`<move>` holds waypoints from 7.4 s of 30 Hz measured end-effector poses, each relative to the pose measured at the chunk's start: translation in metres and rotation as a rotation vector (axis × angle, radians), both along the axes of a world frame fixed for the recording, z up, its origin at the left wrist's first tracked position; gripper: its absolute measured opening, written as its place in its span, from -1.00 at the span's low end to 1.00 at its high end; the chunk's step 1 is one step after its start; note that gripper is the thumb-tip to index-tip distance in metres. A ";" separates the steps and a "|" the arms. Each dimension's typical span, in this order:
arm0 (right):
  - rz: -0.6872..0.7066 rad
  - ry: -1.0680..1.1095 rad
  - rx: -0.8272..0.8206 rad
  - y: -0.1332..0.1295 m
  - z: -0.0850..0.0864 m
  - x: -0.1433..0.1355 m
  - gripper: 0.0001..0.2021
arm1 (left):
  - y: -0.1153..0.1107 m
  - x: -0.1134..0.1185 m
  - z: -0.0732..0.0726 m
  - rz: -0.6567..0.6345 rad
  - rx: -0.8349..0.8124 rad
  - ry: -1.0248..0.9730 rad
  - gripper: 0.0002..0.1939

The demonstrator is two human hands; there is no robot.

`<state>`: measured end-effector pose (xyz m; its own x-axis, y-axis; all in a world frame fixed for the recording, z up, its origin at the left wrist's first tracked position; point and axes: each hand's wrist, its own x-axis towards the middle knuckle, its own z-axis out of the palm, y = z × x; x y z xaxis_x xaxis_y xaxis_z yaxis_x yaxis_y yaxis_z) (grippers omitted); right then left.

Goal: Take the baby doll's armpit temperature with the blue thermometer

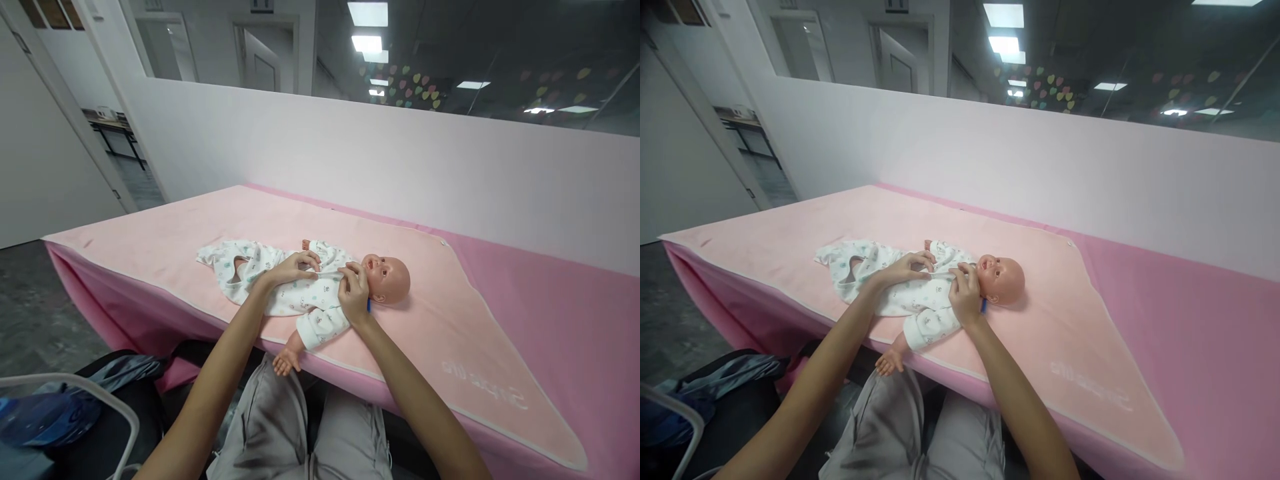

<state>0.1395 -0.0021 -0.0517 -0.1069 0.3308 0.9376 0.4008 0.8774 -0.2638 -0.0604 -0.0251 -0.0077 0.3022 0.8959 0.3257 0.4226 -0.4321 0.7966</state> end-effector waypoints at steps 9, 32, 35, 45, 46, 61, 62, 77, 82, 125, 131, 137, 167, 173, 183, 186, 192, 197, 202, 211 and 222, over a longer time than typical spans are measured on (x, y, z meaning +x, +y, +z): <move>-0.060 -0.131 -0.065 0.000 0.002 -0.001 -0.71 | -0.005 0.007 0.004 0.085 -0.045 0.003 -0.71; -0.044 -0.245 -0.032 -0.005 0.008 0.000 -0.80 | -0.005 0.007 0.001 0.074 0.089 0.044 -0.71; -0.063 -0.248 -0.031 -0.005 0.007 0.000 -0.79 | -0.006 0.006 0.002 0.064 0.079 0.049 -0.71; -0.048 -0.246 -0.063 -0.004 0.007 -0.001 -0.81 | -0.005 0.006 0.000 0.091 0.082 0.056 -0.68; -0.045 -0.247 -0.067 -0.004 0.007 -0.001 -0.81 | -0.006 0.006 0.000 0.095 0.081 0.055 -0.68; -0.035 -0.275 -0.089 -0.004 0.008 -0.001 -0.84 | -0.008 0.010 0.005 0.120 0.066 0.084 -0.69; -0.033 -0.273 -0.089 -0.004 0.008 -0.001 -0.84 | -0.008 0.010 0.005 0.116 0.065 0.082 -0.70; -0.026 -0.218 -0.084 -0.007 0.008 -0.001 -0.81 | -0.035 0.010 -0.008 0.399 0.263 0.210 -0.74; -0.019 -0.212 -0.097 -0.006 0.007 -0.001 -0.80 | -0.061 -0.002 -0.031 0.612 0.427 0.264 -0.80; -0.026 -0.200 -0.125 -0.005 0.004 -0.001 -0.75 | -0.061 0.005 -0.048 0.783 0.628 0.399 -0.79; -0.042 -0.288 -0.107 -0.012 0.016 0.007 -0.75 | -0.064 0.012 -0.040 0.861 0.494 0.449 -0.81; -0.159 -0.316 -0.196 -0.048 0.035 0.056 -0.80 | -0.069 -0.001 0.000 0.664 0.524 0.103 -0.84; -0.373 -0.470 -0.673 -0.095 0.101 0.077 -0.75 | 0.036 0.038 -0.002 0.252 0.038 -0.346 -0.59; -0.476 -0.777 -0.551 -0.021 0.097 0.007 -0.81 | 0.032 0.038 -0.001 0.209 -0.002 -0.382 -0.55; -0.513 -0.796 -0.602 0.022 0.059 -0.043 -0.83 | 0.036 0.043 -0.012 0.368 0.028 -0.474 -0.53; -0.555 -0.806 -0.560 0.023 0.049 -0.041 -0.81 | 0.046 0.037 -0.012 0.602 -0.010 -0.496 -0.55; -0.553 -0.811 -0.523 0.027 0.045 -0.040 -0.79 | 0.080 0.008 0.011 0.781 0.014 -0.261 -0.72; -0.547 -0.806 -0.509 0.028 0.044 -0.039 -0.77 | 0.105 0.010 -0.001 0.749 0.025 0.579 -0.72; -0.540 -0.826 -0.494 0.028 0.044 -0.039 -0.74 | 0.100 0.016 -0.013 0.723 -0.031 0.730 -0.70; -0.390 -0.868 -0.311 0.016 0.052 -0.020 -0.72 | 0.057 0.020 0.000 0.747 0.206 0.721 -0.65; 0.167 -0.576 0.264 0.003 0.030 0.034 -0.70 | 0.045 0.024 0.009 0.955 0.068 0.476 -0.53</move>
<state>0.1736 0.0005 -0.0213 -0.6460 0.0327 0.7627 0.2662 0.9460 0.1850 -0.0363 0.0201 0.0009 -0.4058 0.8131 0.4173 0.8707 0.2052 0.4470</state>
